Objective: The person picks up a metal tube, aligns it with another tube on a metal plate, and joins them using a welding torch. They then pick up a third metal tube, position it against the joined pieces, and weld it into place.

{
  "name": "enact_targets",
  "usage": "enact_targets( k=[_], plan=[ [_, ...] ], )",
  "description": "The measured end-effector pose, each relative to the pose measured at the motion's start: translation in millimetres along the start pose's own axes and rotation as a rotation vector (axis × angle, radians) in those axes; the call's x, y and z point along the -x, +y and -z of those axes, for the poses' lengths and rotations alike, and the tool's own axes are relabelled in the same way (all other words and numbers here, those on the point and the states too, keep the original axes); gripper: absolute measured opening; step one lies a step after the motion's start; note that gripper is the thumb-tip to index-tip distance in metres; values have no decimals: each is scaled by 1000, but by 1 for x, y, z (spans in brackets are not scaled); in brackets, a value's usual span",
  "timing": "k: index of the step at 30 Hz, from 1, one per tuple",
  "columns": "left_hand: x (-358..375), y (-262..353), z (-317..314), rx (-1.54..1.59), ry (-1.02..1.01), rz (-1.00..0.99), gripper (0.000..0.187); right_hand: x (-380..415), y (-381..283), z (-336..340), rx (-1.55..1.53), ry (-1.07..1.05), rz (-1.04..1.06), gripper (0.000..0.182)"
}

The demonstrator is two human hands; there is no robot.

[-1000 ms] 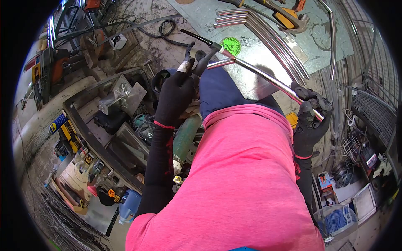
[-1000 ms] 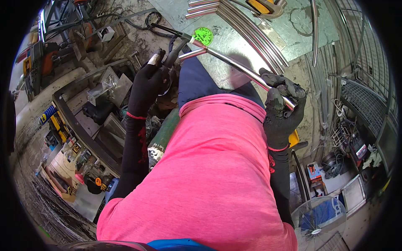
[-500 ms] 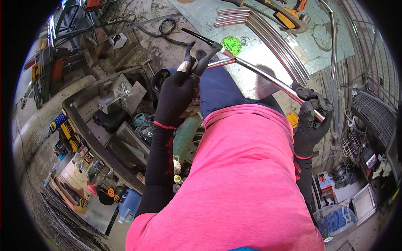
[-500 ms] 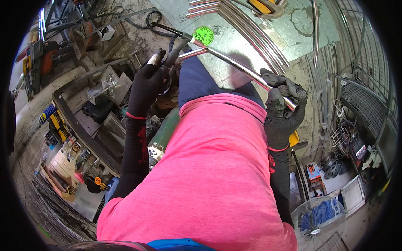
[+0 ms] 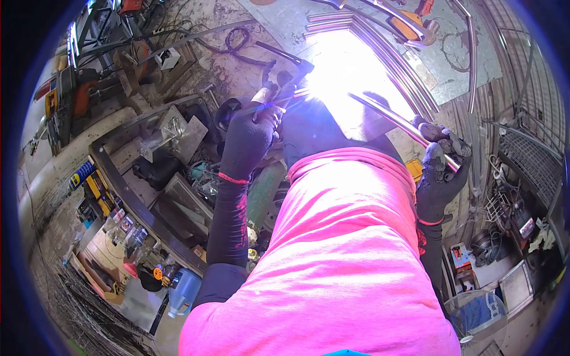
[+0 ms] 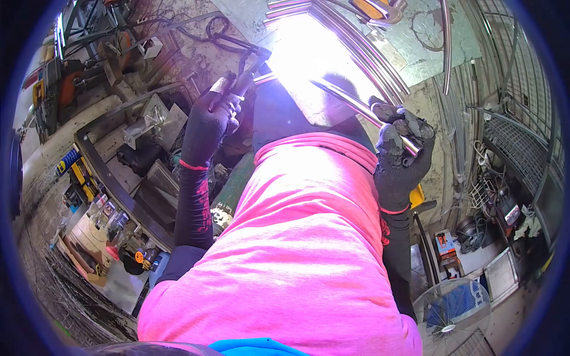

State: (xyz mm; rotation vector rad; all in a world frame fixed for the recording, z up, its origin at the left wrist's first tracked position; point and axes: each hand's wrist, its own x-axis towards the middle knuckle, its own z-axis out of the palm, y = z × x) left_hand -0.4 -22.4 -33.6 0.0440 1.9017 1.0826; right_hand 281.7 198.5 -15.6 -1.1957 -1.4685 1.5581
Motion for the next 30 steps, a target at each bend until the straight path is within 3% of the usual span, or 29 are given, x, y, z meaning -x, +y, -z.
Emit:
enact_targets(
  k=[1,3,9,21,30],
  plan=[
    [0,1,-2,-81,10,-50,30,3,-10,-12,163,-39,240,11],
    [1,2,-4,-243,30,-150,52,1,-13,-13,115,-102,254,14],
    [2,1,-2,-256,37,-166,52,2,-19,-13,258,-80,256,17],
    [5,9,-4,-328,55,-175,52,-4,-20,-20,93,-93,305,20],
    [4,10,-4,-350,36,-196,53,-2,-25,-19,172,-101,248,15]
  ],
)
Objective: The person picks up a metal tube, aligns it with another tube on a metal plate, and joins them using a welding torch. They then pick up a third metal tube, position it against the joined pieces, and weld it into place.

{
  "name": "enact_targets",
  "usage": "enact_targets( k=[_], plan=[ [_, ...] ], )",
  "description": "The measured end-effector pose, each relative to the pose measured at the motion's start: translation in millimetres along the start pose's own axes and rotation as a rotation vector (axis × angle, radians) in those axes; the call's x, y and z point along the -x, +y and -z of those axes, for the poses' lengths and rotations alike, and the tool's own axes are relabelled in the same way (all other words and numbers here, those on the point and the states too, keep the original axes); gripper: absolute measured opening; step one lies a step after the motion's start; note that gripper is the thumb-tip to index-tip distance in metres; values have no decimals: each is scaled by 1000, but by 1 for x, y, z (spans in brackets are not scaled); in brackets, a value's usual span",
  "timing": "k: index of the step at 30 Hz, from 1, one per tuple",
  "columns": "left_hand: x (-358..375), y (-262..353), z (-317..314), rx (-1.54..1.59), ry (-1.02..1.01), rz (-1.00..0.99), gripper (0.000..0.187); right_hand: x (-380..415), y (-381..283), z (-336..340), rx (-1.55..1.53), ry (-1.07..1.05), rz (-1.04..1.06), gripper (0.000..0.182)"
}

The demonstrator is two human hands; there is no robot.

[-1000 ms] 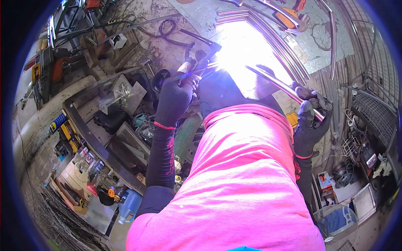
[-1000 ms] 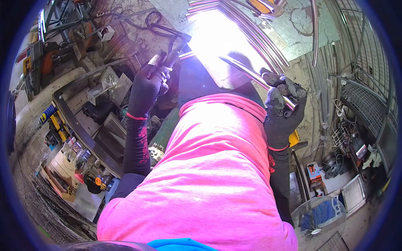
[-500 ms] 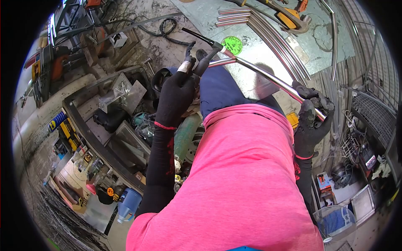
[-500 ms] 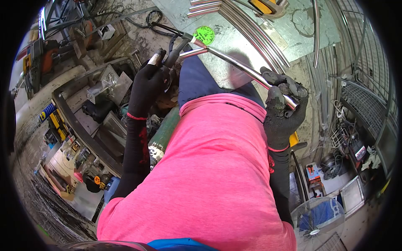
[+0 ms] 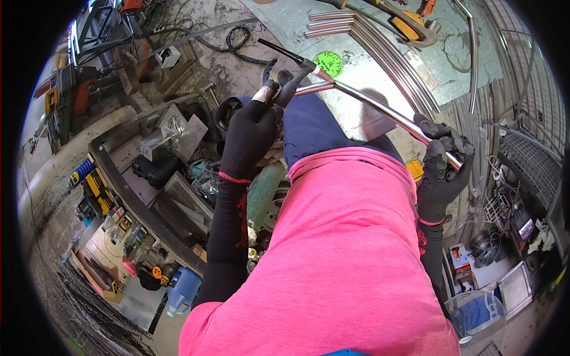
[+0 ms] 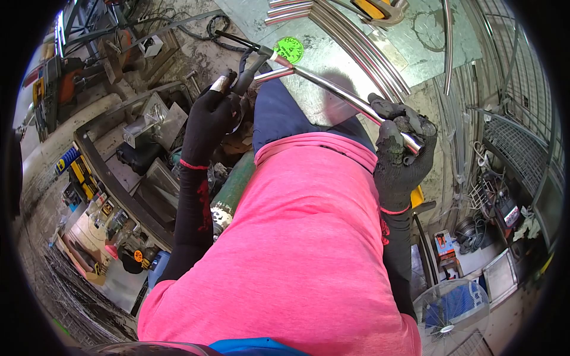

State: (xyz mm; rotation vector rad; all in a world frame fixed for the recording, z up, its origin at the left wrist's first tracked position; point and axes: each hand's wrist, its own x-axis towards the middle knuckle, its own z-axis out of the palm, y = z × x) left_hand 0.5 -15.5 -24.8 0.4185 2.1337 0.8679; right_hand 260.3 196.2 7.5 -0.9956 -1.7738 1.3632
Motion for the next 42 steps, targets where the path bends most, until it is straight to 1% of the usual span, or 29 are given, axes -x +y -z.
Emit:
enact_targets(
  k=[1,3,4,5,6,7,10,12,13,16,18,21,25,27,28,29,32,34,38,40,41,42],
  plan=[
    [1,1,1,0,0,0,53,0,1,0,0,1,0,15],
    [3,4,5,218,-85,167,53,2,5,0,-72,41,-74,15],
    [2,3,4,258,-72,196,53,1,4,1,-72,41,-74,15],
    [0,0,-1,44,-14,56,54,1,4,1,-45,26,-32,16],
    [-1,-4,-1,49,-11,39,53,0,3,0,-18,10,11,17],
    [-1,-7,-1,54,-9,23,53,0,2,0,-18,10,11,17],
    [0,-4,0,47,-21,68,53,0,2,0,26,16,-12,19],
    [0,-4,-1,59,-11,59,53,-1,6,-2,-86,47,16,21],
    [0,-4,-1,72,-1,49,52,-1,6,-1,-87,47,16,21],
    [0,-7,0,37,-5,36,52,0,4,1,-75,53,-30,20],
    [0,-6,-1,33,0,28,52,0,2,4,54,19,-52,20],
    [3,2,1,24,0,31,52,-2,5,0,2,25,-4,20],
    [3,2,0,29,-1,28,51,-2,2,1,45,9,-5,20],
    [4,7,1,212,-38,160,50,-2,2,-2,-57,40,-42,20],
    [5,9,2,227,-42,176,51,-3,2,1,-30,39,-106,19],
    [3,2,-2,42,16,-11,53,-4,1,0,22,4,15,18],
    [2,-4,-1,74,5,37,53,-6,-3,-3,36,2,32,17],
    [1,-5,-1,75,-7,44,53,-7,-7,-5,35,11,-11,17],
    [2,-1,-1,87,-3,50,53,-7,-6,-6,-13,15,-26,18],
    [3,0,-1,96,-1,33,52,-6,-4,-2,5,8,-82,18],
    [3,1,-1,95,-1,33,52,-7,-3,-4,5,8,-82,18],
    [3,1,-1,85,3,35,52,-8,-2,-7,-53,12,-39,18]
  ],
)
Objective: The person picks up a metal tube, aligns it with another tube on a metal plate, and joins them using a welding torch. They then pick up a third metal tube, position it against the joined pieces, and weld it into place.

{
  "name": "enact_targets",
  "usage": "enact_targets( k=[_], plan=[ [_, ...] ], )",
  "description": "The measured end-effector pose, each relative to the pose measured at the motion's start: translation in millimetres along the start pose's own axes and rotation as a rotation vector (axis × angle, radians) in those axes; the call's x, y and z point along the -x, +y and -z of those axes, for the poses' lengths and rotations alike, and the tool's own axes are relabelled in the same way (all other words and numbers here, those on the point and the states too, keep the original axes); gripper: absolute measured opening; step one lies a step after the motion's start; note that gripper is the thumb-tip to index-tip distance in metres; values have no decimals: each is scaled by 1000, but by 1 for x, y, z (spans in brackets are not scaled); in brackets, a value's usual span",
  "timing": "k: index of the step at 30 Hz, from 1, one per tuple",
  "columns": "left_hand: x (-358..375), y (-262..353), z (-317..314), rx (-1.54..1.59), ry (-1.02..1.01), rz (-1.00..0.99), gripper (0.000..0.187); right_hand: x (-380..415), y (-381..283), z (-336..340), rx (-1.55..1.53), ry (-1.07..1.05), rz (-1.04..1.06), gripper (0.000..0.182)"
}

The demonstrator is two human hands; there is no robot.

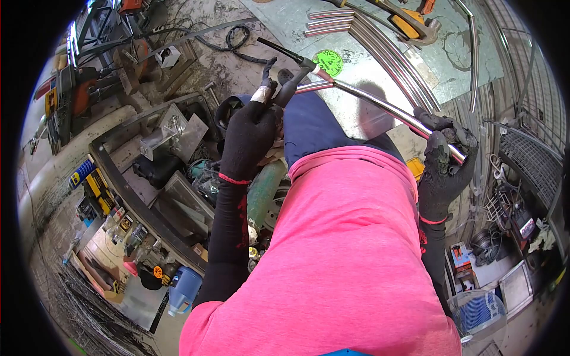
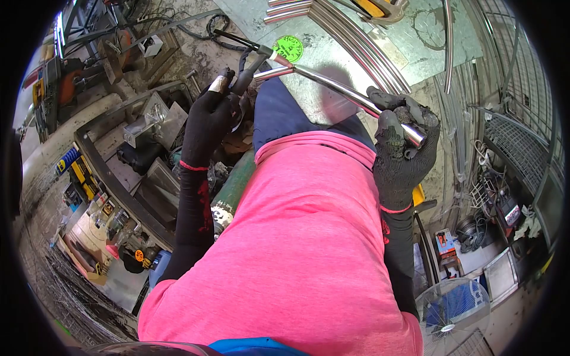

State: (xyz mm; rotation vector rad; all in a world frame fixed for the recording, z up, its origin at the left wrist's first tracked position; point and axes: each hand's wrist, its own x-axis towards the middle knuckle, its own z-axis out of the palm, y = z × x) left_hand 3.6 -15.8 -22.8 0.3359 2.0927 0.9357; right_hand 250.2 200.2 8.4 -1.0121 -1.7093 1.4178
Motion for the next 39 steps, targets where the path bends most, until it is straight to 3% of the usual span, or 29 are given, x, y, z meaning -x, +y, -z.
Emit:
enact_targets(
  k=[13,30,36,39],
  plan=[
    [-3,-7,0,-42,5,-50,52,-3,-3,-1,-32,-13,-32,28],
    [-2,-5,4,-72,-26,10,55,-6,-7,-5,-17,-16,8,24],
    [0,-3,1,-42,-14,2,53,-7,-6,-2,-32,-44,4,22],
    [1,-2,-5,-52,87,-99,41,-7,-6,-3,2,-42,-42,22]
  ],
)
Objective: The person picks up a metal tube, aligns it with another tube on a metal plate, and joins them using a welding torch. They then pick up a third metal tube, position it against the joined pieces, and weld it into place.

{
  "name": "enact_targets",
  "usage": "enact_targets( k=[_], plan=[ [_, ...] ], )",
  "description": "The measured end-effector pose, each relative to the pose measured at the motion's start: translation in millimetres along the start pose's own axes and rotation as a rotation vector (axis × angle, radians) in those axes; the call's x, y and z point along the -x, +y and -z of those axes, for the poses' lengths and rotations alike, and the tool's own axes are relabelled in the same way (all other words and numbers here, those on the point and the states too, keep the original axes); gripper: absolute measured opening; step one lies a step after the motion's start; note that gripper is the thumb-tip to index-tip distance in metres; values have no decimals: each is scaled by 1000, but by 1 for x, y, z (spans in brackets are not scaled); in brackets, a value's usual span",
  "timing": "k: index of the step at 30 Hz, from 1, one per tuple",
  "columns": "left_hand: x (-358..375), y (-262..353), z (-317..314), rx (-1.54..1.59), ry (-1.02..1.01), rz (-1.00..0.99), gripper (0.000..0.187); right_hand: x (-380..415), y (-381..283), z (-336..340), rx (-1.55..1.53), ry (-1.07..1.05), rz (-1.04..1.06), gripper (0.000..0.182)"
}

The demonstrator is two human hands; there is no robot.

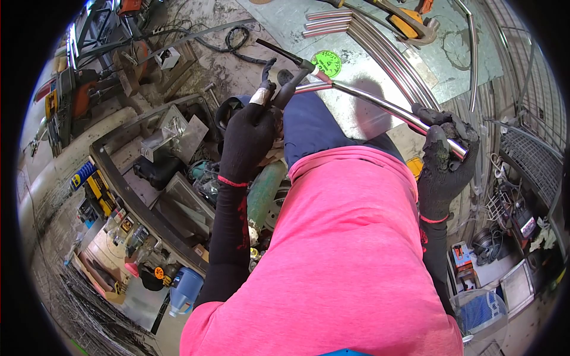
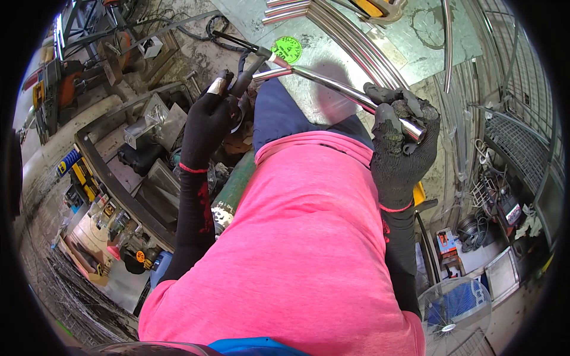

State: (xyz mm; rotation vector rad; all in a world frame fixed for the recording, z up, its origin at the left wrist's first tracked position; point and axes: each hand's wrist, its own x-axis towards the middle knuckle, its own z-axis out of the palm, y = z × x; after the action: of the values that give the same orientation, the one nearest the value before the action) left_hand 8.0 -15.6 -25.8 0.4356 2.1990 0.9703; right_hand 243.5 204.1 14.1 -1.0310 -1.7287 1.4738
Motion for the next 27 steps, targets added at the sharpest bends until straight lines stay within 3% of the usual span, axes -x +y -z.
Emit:
enact_targets(
  k=[6,8,12,18,20,22,27],
  plan=[
    [1,6,2,21,1,24,42,0,6,-3,-97,30,42,26],
    [0,7,6,-31,-76,87,51,0,5,-4,-97,17,44,27],
    [-2,-1,6,-72,-85,54,51,0,3,0,-41,11,-16,28],
    [-2,1,5,-10,-94,56,51,1,13,-1,-148,40,70,27],
    [1,6,1,-32,8,-2,41,1,14,-2,-136,36,82,28],
    [-2,-5,3,-28,-6,-6,39,4,18,4,-90,55,11,30],
    [-3,-13,0,-44,21,-20,31,2,3,-1,-71,34,73,31]
  ],
)
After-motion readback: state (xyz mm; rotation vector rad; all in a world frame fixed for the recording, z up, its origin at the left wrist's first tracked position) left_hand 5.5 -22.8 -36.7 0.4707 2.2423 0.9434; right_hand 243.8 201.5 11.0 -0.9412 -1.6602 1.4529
